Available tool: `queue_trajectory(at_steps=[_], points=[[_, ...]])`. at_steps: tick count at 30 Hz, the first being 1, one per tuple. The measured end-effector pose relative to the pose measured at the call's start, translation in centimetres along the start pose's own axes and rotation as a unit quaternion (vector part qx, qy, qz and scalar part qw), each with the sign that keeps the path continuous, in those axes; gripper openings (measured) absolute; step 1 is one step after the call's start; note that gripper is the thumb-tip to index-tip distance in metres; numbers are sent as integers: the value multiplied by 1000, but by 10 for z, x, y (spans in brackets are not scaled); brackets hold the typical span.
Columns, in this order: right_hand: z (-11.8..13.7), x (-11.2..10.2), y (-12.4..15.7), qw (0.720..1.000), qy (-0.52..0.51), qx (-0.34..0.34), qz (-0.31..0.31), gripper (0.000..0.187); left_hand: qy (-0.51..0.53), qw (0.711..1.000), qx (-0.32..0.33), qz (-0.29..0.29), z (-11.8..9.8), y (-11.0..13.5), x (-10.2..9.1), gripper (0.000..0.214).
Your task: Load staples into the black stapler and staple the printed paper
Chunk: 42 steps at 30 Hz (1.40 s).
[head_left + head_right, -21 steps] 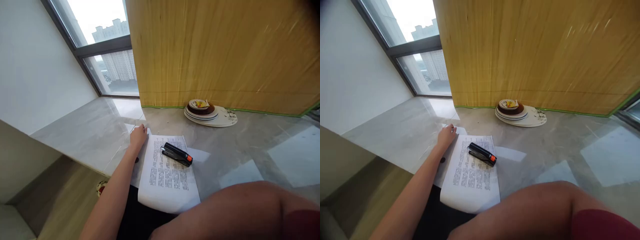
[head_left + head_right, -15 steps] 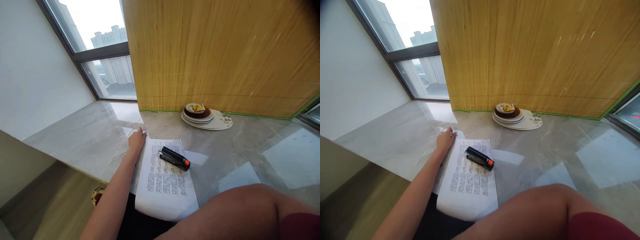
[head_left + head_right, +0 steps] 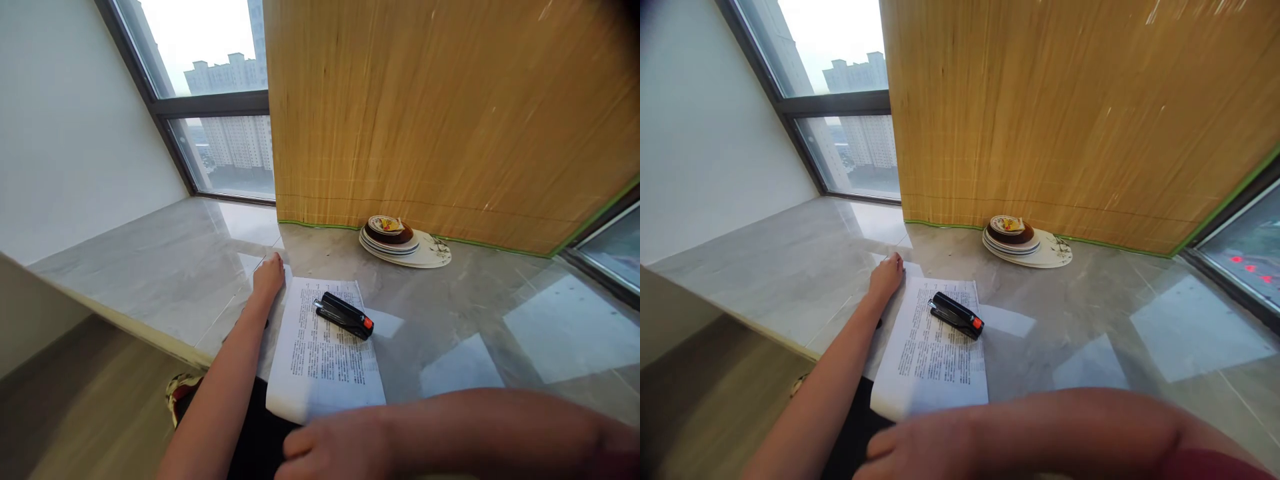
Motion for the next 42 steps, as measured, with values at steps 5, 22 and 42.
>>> queue_trajectory(at_steps=[5, 22, 42], points=[[23, -69, 72, 854, 294, 177, -391, 22, 10, 1000, -22, -9, 13, -7, -2, 39], [-15, -60, 146, 718, 67, 486, -494, 32, 399, 915, 52, -36, -9, 14, -40, 36], [-13, -62, 184, 483, 46, 429, -762, 45, 326, 925, 181, -71, -29, 86, -29, 24]])
Point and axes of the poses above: each hand's wrist, its own y-axis away from the middle knuckle, its own x-axis out of the palm, z = x × y, the point moved 2 cm from there along -y, towards the middle knuckle, and after that the axes turned 15 degrees about -y, right-handed, at the moved point
